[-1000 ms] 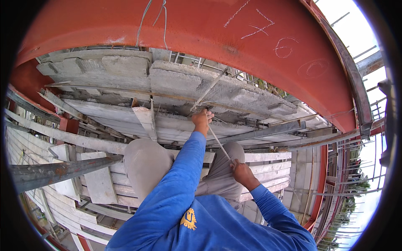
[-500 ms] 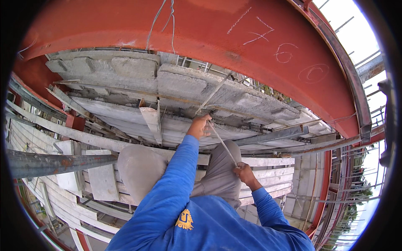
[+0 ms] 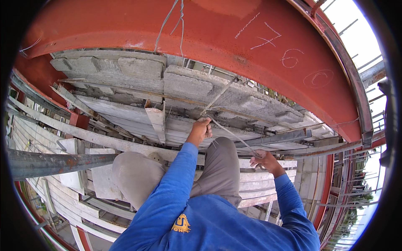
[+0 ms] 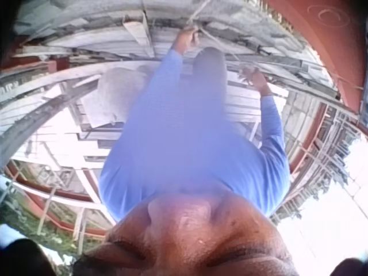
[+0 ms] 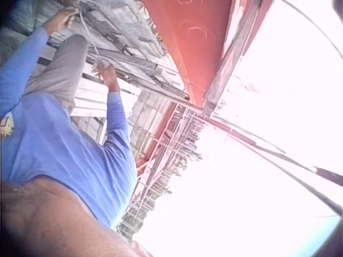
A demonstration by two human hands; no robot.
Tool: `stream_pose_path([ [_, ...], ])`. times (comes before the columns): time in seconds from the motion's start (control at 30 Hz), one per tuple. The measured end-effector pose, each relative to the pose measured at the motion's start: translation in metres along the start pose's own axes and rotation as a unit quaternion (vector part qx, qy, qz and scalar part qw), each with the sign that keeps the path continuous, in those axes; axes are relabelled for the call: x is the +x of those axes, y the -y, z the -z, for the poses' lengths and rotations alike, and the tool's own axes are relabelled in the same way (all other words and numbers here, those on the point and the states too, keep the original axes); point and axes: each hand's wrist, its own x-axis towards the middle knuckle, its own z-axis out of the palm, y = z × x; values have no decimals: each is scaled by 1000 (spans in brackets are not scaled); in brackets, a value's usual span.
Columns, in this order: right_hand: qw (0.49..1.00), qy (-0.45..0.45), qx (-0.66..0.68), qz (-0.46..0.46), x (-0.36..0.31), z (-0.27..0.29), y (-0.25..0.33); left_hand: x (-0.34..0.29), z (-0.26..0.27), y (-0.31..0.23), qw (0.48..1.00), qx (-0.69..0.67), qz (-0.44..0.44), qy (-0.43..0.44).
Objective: The person secures a white rope to a red metal beam on a construction scaffold. They tie the rope around the beam and adjust it multiple times to ensure it is fastened securely.
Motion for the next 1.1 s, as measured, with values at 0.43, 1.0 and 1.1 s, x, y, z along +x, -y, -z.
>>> stream_pose_path([
  [0.43,981,-32,-190,15,-65,-61,119,29,24,14,960,238,-128,-68],
  [1.0,802,149,579,1,-72,-186,51,11,50,33,997,72,-29,28],
  [1.1,969,12,248,-2,-73,-198,57,15,55,30,996,81,-30,3],
])
